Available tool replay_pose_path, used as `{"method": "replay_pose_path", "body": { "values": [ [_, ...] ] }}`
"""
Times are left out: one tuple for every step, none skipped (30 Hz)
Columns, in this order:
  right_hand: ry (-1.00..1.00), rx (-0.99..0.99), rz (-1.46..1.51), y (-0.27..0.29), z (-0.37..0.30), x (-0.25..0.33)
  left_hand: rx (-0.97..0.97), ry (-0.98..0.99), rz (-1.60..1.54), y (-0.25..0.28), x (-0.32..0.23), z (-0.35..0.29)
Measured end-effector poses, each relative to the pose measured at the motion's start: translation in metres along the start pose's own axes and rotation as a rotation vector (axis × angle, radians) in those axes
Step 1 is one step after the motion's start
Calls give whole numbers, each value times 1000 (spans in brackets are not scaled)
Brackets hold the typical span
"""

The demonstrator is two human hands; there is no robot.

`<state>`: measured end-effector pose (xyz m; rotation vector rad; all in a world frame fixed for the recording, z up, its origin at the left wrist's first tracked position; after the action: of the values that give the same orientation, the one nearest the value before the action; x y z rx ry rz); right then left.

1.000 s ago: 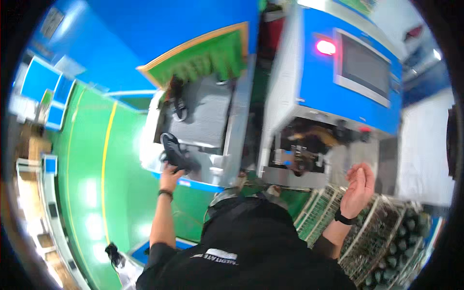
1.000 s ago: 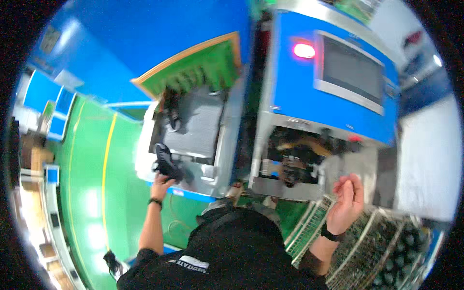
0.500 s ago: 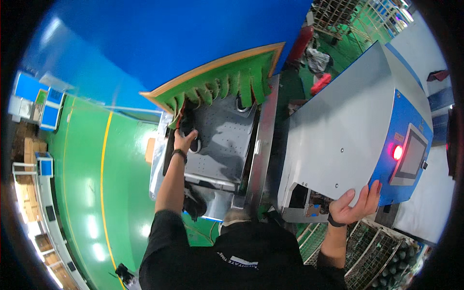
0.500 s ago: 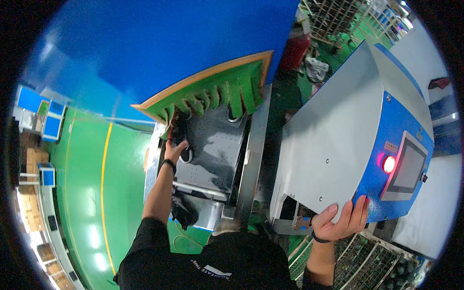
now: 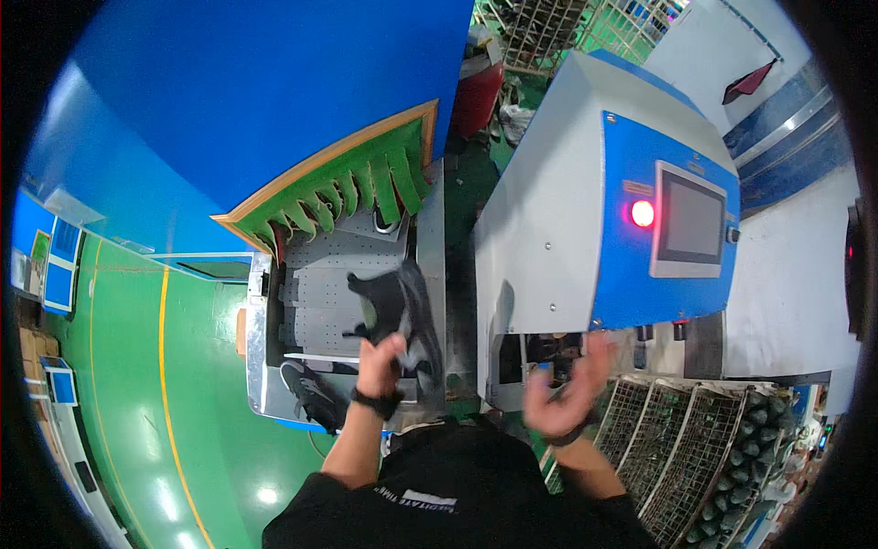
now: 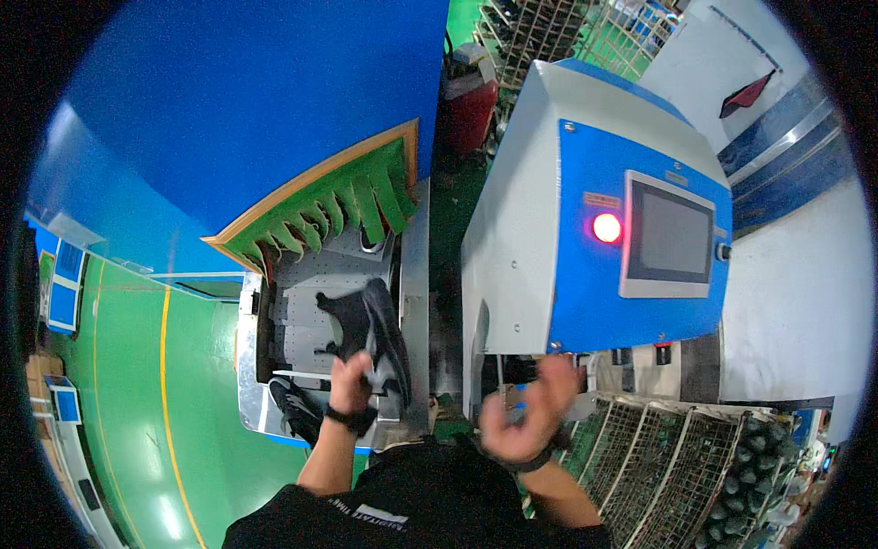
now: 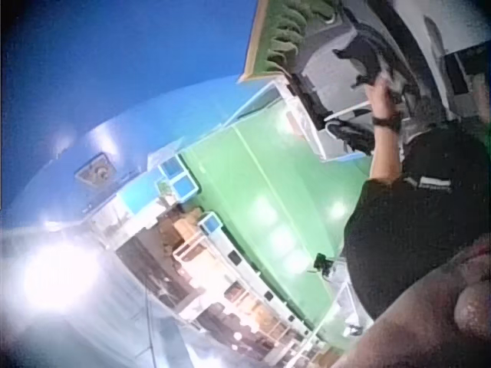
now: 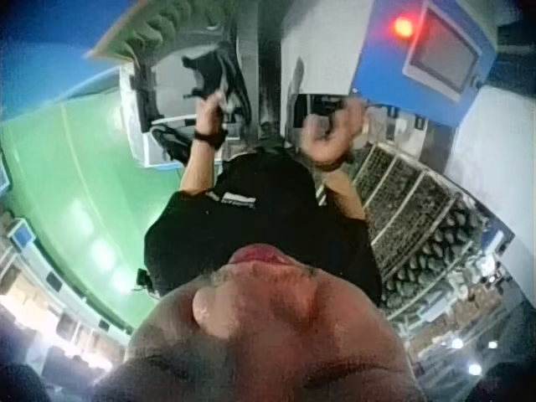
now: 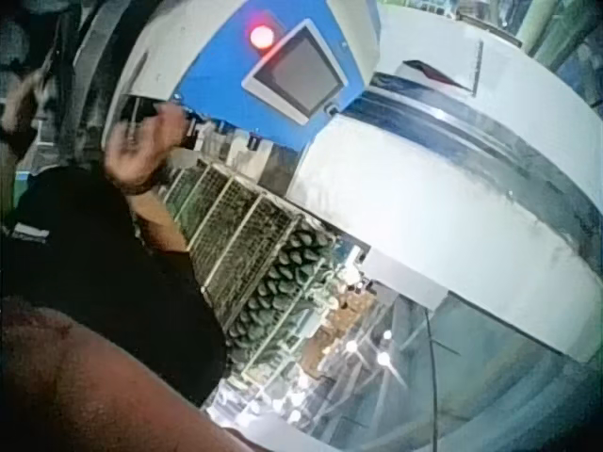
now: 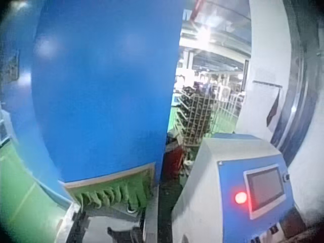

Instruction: Operator picks up shoe lasts and shoe uppers from a rack and processes them through a lasting machine.

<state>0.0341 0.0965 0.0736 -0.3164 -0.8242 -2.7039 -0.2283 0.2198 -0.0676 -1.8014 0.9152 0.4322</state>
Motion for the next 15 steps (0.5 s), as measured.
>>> {"method": "replay_pose_path", "body": {
  "values": [
    [-143,130,244,-3,-8,14,91,19,-22,-20,2,-34],
    [-265,271,431,-5,-18,20,204,62,16,-31,6,-64],
    [-412,399,583,-6,-28,27,347,109,86,-39,13,-83],
    [-547,532,673,-8,-42,24,467,133,166,-50,15,-101],
    [-660,535,872,-1,-44,11,556,141,254,-63,16,-112],
    [-790,528,1075,6,-46,0,620,89,353,-85,10,-121],
    [-922,507,1259,15,-49,-13,581,148,459,-98,7,-130],
    [-988,541,1247,24,-54,-25,551,215,564,-108,9,-134],
    [-1055,577,1233,34,-56,-36,615,167,751,-115,11,-135],
    [-1199,596,1240,50,-70,-42,596,261,710,-120,21,-142],
    [-1352,601,1248,67,-85,-46,699,174,845,-116,30,-144],
    [-1614,639,1298,71,-129,-65,808,75,965,-109,48,-141],
    [-1898,648,1309,76,-171,-83,732,239,1045,-102,73,-140],
    [-2147,645,1374,85,-204,-94,659,409,1127,-94,100,-142],
    [-1869,638,1651,101,-169,-76,653,343,1071,-92,128,-152]
  ]
}}
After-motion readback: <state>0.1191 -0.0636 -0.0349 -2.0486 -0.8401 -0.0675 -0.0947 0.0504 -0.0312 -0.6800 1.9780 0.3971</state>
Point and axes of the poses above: each hand's wrist, its own z-axis towards the middle knuckle, its own y-axis out of the back of the hand, x = y × z, the point moved 2 cm from there along z, towards the middle knuckle, and after that the axes turned 10 degrees about -x, right-handed, at the moved point
